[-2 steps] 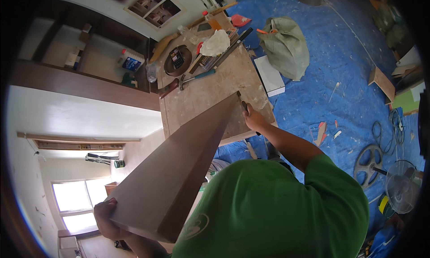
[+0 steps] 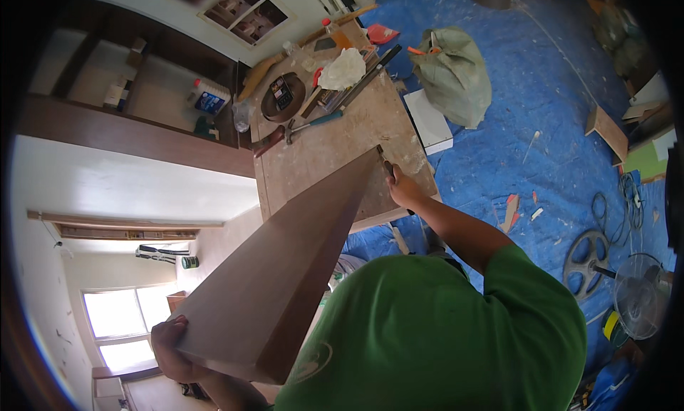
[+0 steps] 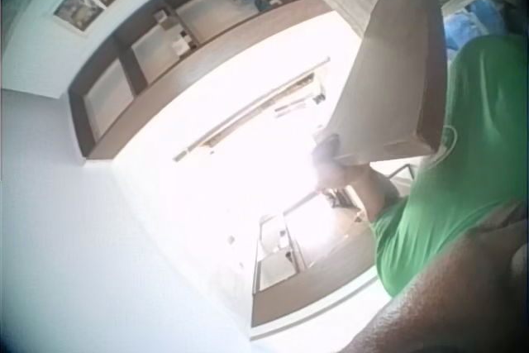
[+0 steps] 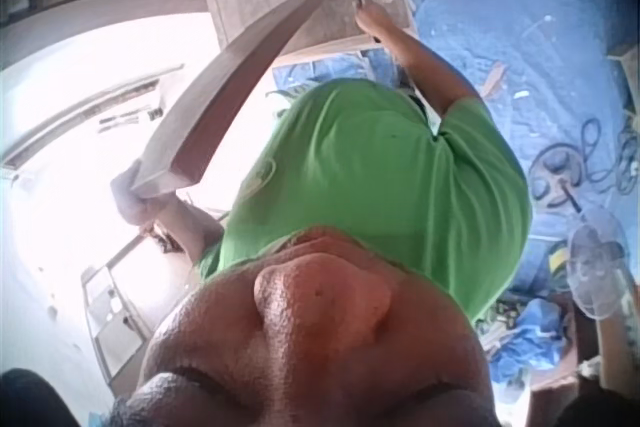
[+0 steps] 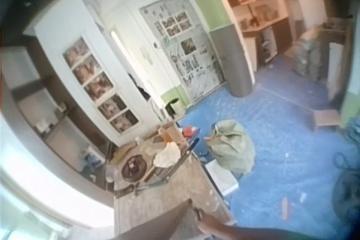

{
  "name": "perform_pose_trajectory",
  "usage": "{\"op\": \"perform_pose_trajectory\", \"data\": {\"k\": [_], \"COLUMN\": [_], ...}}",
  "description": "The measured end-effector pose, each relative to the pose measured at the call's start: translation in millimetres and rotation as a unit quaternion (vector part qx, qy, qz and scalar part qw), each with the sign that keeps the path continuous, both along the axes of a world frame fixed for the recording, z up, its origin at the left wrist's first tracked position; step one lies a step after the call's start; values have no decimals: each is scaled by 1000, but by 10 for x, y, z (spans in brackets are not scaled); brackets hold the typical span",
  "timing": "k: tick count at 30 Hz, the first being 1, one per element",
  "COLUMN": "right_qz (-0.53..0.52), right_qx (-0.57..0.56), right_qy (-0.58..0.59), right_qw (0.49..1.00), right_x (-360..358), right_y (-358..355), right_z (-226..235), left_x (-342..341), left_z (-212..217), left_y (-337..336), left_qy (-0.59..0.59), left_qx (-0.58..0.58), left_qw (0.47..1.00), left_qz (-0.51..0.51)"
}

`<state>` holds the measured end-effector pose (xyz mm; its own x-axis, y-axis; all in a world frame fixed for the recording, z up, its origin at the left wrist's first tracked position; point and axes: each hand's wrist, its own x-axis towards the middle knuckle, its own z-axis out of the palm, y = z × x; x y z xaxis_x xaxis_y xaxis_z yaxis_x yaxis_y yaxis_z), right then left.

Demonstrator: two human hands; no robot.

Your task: The person handles a cabinet door, places it on a workbench, and uses a utility knife to trim its edge. They then flip the door and inspect the surface.

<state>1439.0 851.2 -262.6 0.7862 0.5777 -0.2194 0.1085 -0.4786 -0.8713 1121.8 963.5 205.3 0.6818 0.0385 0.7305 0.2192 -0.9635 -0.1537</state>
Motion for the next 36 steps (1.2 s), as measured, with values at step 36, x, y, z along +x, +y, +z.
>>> {"op": "perform_pose_trajectory", "data": {"k": [36], "right_qz": [36], "right_qx": [-100], "right_qy": [-16], "right_qw": [994], "right_x": [242], "right_y": [51], "right_z": [200], "left_x": [77], "left_z": [-110], "left_y": [-188], "left_qy": [-5], "left_qx": [41], "left_qw": [996], "left_qz": [82]}}
